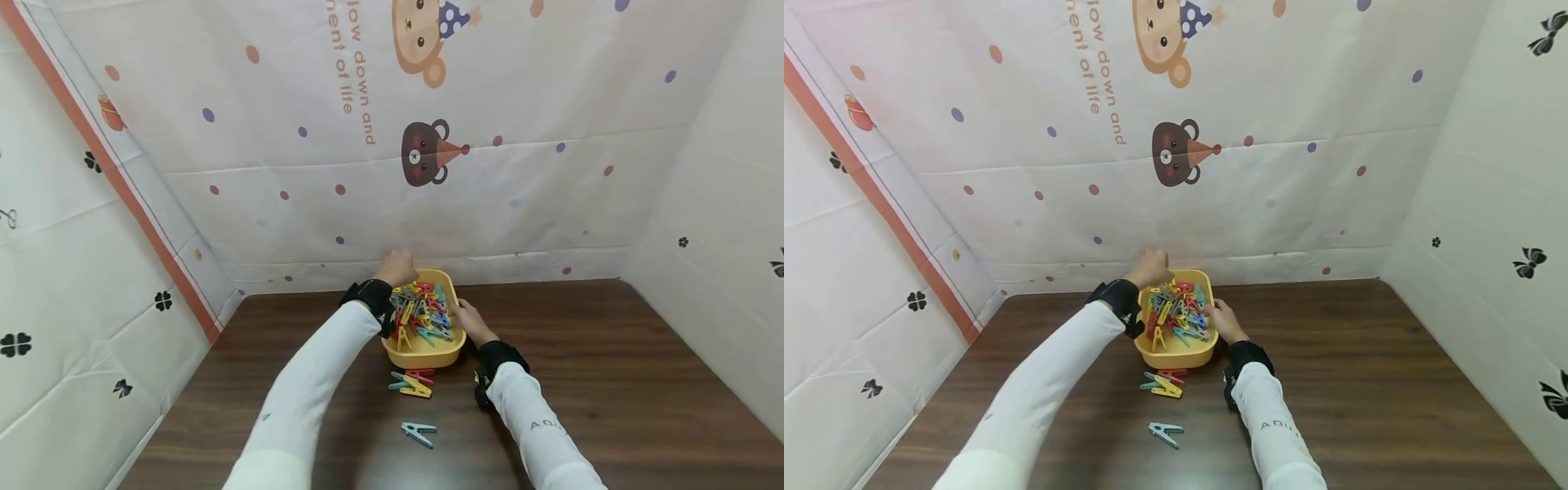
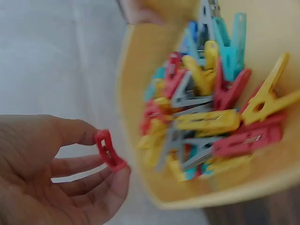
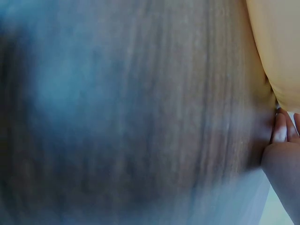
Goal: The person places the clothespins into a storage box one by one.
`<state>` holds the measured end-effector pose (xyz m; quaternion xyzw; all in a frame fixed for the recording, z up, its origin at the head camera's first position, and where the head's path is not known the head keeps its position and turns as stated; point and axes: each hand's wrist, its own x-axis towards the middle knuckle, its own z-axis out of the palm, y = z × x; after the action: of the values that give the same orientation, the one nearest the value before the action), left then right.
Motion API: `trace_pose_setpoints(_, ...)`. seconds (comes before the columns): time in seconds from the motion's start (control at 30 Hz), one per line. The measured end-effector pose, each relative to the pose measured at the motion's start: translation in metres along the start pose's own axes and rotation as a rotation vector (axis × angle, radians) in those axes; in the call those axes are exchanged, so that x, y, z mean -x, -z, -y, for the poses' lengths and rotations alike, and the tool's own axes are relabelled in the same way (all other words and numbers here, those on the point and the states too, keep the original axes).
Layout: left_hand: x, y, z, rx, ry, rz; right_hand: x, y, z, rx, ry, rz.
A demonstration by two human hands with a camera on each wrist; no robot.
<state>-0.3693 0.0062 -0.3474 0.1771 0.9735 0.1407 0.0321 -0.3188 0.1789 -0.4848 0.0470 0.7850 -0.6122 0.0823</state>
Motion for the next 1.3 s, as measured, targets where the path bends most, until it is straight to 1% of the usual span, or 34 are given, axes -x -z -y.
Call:
trace_pose_setpoints(0.03, -0.006, -0.008, 0.002, -0.014, 0.017, -0.002, 0.000, -0.001, 0.000, -0.004, 0.003, -0.002)
trace_pose_setpoints(0.13, -0.021, -0.033, 0.006, -0.042, 0.084, 0.028, 0.000, -0.006, 0.001, -0.010, 0.005, -0.010)
trace_pose_setpoints(0.2, -0.027, -0.048, 0.007, -0.037, 0.131, 0.046, 0.001, -0.005, 0.002, -0.009, 0.004, -0.017)
trace_pose_setpoints(0.27, -0.031, -0.057, 0.007, -0.021, 0.162, 0.071, 0.001, -0.002, 0.001, -0.011, 0.002, -0.025)
trace_pose_setpoints(0.3, -0.032, -0.059, 0.006, -0.028, 0.163, 0.070, 0.001, 0.000, 0.001, -0.016, 0.000, -0.030)
trace_pose_setpoints(0.37, -0.031, -0.058, 0.004, -0.047, 0.140, 0.075, 0.002, 0.005, 0.001, -0.018, 0.000, -0.043)
trace_pose_setpoints(0.43, -0.029, -0.049, 0.000, -0.062, 0.114, 0.098, 0.003, 0.011, 0.002, -0.015, 0.002, -0.053)
trace_pose_setpoints(0.5, -0.021, -0.037, -0.003, -0.101, 0.074, 0.097, 0.004, 0.015, 0.003, -0.012, 0.002, -0.066)
trace_pose_setpoints(0.57, -0.007, -0.022, -0.007, -0.118, 0.019, 0.077, 0.005, 0.018, 0.004, -0.011, 0.001, -0.081)
trace_pose_setpoints(0.6, 0.003, -0.015, -0.007, -0.124, -0.019, 0.057, 0.005, 0.017, 0.003, -0.015, -0.001, -0.084)
trace_pose_setpoints(0.63, 0.016, -0.010, -0.006, -0.140, -0.070, 0.026, 0.005, 0.016, 0.003, -0.018, -0.003, -0.089)
trace_pose_setpoints(0.7, 0.047, -0.003, 0.000, -0.130, -0.188, -0.015, 0.004, 0.011, 0.002, -0.014, -0.003, -0.081)
trace_pose_setpoints(0.77, 0.084, -0.005, 0.008, -0.085, -0.320, -0.025, 0.004, 0.005, 0.001, -0.012, -0.005, -0.065)
trace_pose_setpoints(0.8, 0.103, -0.010, 0.012, -0.061, -0.393, -0.011, 0.003, 0.003, 0.001, -0.007, -0.007, -0.060)
trace_pose_setpoints(0.87, 0.141, -0.022, 0.021, -0.042, -0.529, 0.053, 0.002, -0.006, 0.001, -0.002, -0.008, -0.050)
trace_pose_setpoints(0.9, 0.158, -0.029, 0.025, -0.062, -0.594, 0.093, 0.002, -0.009, 0.001, -0.002, -0.012, -0.052)
trace_pose_setpoints(0.97, 0.184, -0.044, 0.029, -0.131, -0.721, 0.178, 0.001, -0.011, 0.001, -0.002, -0.021, -0.067)
trace_pose_setpoints(1.03, 0.200, -0.057, 0.032, -0.228, -0.809, 0.239, 0.001, -0.010, 0.001, -0.002, -0.019, -0.080)
trace_pose_setpoints(1.1, 0.208, -0.067, 0.034, -0.304, -0.862, 0.266, 0.001, -0.008, 0.001, -0.002, -0.016, -0.083)
trace_pose_setpoints(1.17, 0.212, -0.074, 0.036, -0.319, -0.875, 0.287, 0.002, -0.006, 0.000, 0.000, -0.010, -0.082)
trace_pose_setpoints(1.3, 0.211, -0.078, 0.040, -0.292, -0.856, 0.283, 0.001, -0.002, 0.001, 0.011, -0.010, -0.060)
